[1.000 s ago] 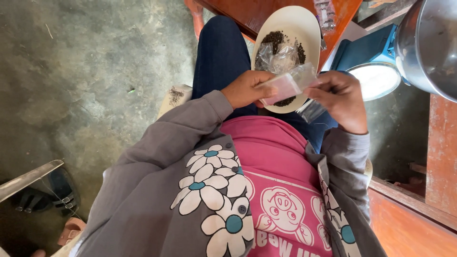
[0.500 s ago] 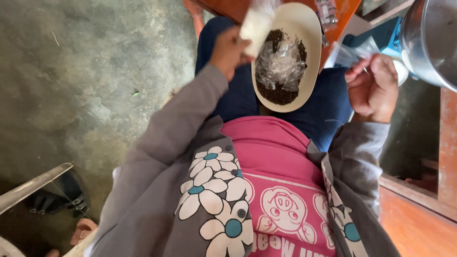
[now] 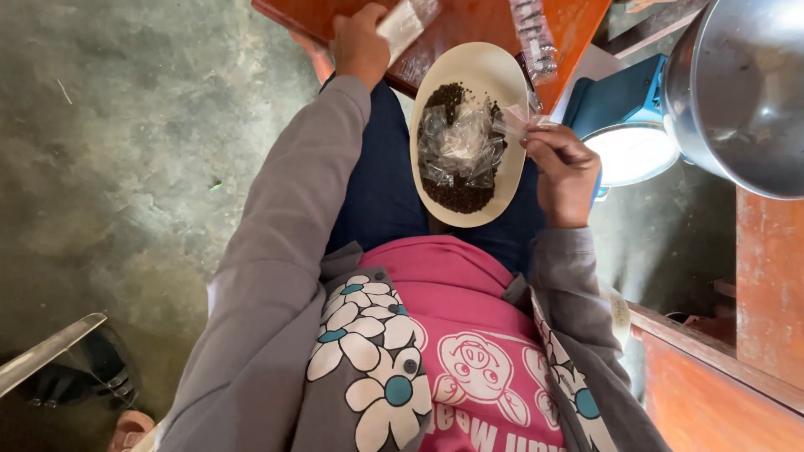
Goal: A person is manually packing small quantities of dark granular material into small plastic bags from a plate.
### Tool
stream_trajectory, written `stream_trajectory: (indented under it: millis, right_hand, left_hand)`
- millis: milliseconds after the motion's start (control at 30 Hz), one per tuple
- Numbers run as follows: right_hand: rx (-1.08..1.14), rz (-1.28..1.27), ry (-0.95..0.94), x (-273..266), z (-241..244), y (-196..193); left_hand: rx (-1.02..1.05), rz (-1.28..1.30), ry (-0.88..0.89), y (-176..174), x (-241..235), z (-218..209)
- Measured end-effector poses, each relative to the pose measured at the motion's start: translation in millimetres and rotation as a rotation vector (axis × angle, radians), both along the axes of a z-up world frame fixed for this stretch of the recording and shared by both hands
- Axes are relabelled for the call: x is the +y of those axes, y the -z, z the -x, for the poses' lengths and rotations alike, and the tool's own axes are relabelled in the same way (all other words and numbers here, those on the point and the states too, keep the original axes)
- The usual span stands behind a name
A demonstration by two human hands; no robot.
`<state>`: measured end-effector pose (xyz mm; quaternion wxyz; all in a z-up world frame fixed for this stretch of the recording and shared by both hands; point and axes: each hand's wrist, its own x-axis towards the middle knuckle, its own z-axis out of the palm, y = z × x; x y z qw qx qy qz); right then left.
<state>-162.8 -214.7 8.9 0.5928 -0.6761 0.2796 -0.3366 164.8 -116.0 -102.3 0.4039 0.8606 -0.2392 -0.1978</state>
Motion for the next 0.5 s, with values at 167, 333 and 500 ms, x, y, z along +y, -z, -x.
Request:
stream_trajectory:
  millis: [167, 333, 500]
  right_hand:
    - [-0.034, 0.124, 0.096, 0.9, -20.0, 0.3]
    - [-0.146, 0.400, 0.042, 12.8, -51.0, -1.0]
    - [-0.092, 0.514, -0.194, 57.6, -71.2, -3.3]
  left_hand:
    - [-0.432, 0.418, 0.202, -45.9, 2.5, 62.9]
    - [0.610, 0.702, 0.369, -83.9, 22.7, 160.5]
    - [1.344, 0.978, 0.020, -99.3, 25.5, 174.8]
